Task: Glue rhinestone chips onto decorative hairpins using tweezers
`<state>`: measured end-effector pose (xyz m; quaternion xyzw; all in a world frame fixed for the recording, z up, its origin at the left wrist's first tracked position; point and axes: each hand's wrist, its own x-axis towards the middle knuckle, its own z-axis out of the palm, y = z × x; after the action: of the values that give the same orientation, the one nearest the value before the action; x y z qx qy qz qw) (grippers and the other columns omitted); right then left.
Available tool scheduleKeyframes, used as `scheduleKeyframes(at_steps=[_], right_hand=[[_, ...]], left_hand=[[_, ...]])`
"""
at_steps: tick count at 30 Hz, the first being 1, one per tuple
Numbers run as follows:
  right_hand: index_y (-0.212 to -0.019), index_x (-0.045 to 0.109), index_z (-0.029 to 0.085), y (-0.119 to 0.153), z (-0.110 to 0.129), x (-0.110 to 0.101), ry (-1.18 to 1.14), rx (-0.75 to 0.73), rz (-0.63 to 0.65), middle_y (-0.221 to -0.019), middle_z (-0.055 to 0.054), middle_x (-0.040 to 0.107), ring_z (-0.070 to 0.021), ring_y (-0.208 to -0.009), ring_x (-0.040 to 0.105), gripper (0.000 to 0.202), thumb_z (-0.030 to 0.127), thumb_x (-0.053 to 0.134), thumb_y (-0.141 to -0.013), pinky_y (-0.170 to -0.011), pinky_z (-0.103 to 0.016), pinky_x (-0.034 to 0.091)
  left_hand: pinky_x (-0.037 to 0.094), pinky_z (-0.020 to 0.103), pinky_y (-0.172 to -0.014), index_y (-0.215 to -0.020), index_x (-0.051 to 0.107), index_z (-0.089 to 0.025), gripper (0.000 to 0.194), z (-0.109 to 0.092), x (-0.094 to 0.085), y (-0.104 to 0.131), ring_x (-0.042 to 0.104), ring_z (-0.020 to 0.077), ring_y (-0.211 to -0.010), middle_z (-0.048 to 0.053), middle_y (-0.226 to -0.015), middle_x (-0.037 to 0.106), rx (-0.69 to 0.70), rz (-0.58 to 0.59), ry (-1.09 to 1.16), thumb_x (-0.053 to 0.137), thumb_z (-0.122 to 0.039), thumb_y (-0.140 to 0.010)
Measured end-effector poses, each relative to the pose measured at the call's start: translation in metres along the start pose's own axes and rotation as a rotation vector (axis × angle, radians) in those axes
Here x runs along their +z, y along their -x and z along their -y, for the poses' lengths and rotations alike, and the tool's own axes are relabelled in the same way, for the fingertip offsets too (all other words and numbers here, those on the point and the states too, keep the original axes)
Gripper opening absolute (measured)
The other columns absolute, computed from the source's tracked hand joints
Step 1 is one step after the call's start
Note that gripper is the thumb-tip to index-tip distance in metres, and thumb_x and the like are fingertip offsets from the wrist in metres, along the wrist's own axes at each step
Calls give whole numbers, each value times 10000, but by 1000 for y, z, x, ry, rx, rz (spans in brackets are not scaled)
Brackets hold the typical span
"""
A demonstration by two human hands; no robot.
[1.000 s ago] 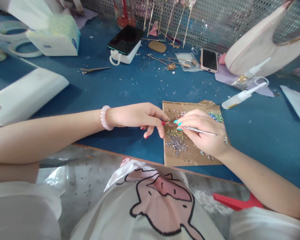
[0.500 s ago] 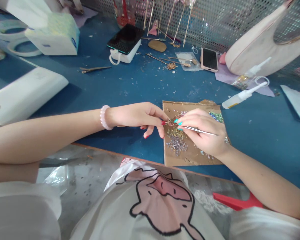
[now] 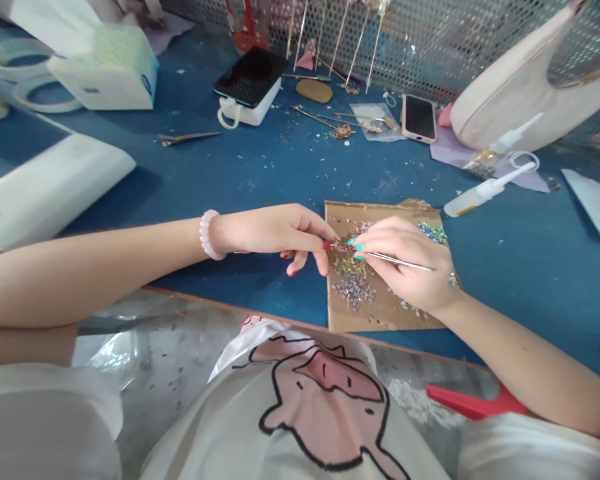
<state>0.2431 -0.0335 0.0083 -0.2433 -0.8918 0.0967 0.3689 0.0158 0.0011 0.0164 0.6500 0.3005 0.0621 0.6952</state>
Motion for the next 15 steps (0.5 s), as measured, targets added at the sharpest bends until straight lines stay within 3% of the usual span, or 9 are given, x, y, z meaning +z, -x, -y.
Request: scheduleKeyframes(at_steps=[15], right_hand=[[-872,628,189,-1,0,0,-9,-11,3,-847,-50,703,-175,-827,640,140,85,622,-778,-729,-356,549]], left_hand=[[321,153,-421,-1040,623,-162,246,0,0,-1,531,31,-447,-13,-812,700,4,4,1,478,-120,-846]])
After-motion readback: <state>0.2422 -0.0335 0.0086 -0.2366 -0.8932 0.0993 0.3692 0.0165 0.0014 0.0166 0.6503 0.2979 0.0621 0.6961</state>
